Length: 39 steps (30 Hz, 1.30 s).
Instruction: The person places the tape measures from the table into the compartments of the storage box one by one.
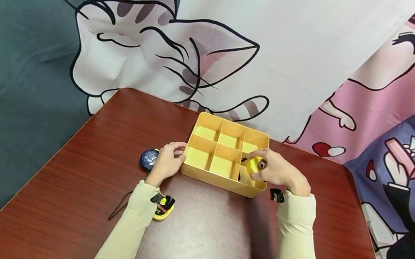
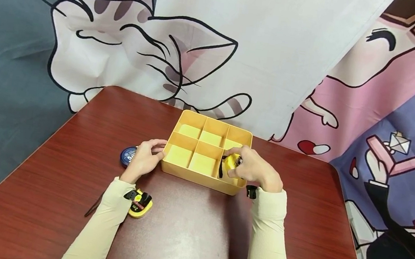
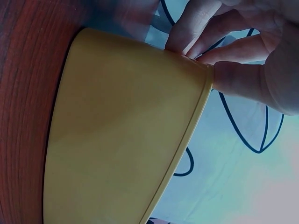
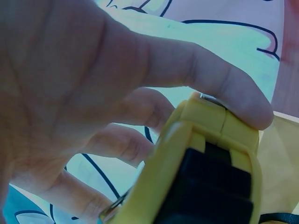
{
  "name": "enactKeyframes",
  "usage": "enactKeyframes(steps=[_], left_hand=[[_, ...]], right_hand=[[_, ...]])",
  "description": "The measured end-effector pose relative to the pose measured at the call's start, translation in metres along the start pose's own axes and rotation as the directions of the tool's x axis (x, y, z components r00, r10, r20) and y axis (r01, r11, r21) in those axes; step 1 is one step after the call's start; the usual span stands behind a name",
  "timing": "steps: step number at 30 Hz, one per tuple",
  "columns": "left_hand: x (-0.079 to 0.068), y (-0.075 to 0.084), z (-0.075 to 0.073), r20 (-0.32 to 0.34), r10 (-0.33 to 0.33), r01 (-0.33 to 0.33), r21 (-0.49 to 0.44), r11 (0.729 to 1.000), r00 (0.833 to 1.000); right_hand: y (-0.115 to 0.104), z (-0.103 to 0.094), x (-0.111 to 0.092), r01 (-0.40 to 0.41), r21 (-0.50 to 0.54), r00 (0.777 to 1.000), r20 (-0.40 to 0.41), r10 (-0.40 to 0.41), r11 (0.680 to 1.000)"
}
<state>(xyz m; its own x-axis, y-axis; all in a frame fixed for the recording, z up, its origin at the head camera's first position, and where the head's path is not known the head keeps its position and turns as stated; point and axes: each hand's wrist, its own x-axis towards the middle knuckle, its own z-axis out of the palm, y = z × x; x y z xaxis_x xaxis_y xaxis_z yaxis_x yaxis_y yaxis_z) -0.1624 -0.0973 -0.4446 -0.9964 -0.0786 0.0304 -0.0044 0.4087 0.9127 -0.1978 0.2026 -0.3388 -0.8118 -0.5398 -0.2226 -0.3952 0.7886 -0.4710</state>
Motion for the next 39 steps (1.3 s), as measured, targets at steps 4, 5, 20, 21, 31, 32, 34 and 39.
enactKeyframes(steps=[4,5,20,21,31,32,34,39], left_hand=[[0.001,0.000,0.000,-0.003,0.003,-0.003,-0.001,1.000,1.000],[0.001,-0.001,0.000,-0.001,0.004,-0.004,-0.003,1.000,1.000],[0.001,-0.001,0.000,0.003,-0.002,0.002,-0.007,1.000,1.000],[0.001,-0.001,0.000,0.004,-0.001,0.001,-0.008,1.000,1.000],[0.001,-0.001,0.000,0.006,-0.005,0.005,-0.013,1.000,1.000],[0.001,-0.002,0.000,0.005,-0.005,0.005,-0.013,1.000,1.000],[0.001,-0.002,0.000,0.005,-0.005,0.005,-0.013,1.000,1.000],[0.001,-0.002,0.000,0.012,-0.010,0.010,-0.018,1.000,1.000]], right_hand=[[0.002,0.003,0.000,-0.003,-0.011,1.000,-0.010,0.003,1.000],[0.003,0.004,0.000,-0.004,-0.012,1.000,-0.013,0.004,1.000],[0.007,0.011,0.002,-0.006,-0.019,1.000,-0.007,0.006,1.000],[0.007,0.011,0.002,-0.005,-0.020,1.000,-0.009,0.005,1.000],[0.008,0.013,0.003,-0.002,-0.035,1.000,-0.014,0.002,0.999],[0.008,0.014,0.003,-0.003,-0.035,1.000,-0.014,0.003,0.999],[0.007,0.015,0.004,-0.011,-0.023,1.000,-0.011,0.011,1.000],[0.008,0.017,0.006,-0.012,0.007,1.000,0.016,0.012,1.000]])
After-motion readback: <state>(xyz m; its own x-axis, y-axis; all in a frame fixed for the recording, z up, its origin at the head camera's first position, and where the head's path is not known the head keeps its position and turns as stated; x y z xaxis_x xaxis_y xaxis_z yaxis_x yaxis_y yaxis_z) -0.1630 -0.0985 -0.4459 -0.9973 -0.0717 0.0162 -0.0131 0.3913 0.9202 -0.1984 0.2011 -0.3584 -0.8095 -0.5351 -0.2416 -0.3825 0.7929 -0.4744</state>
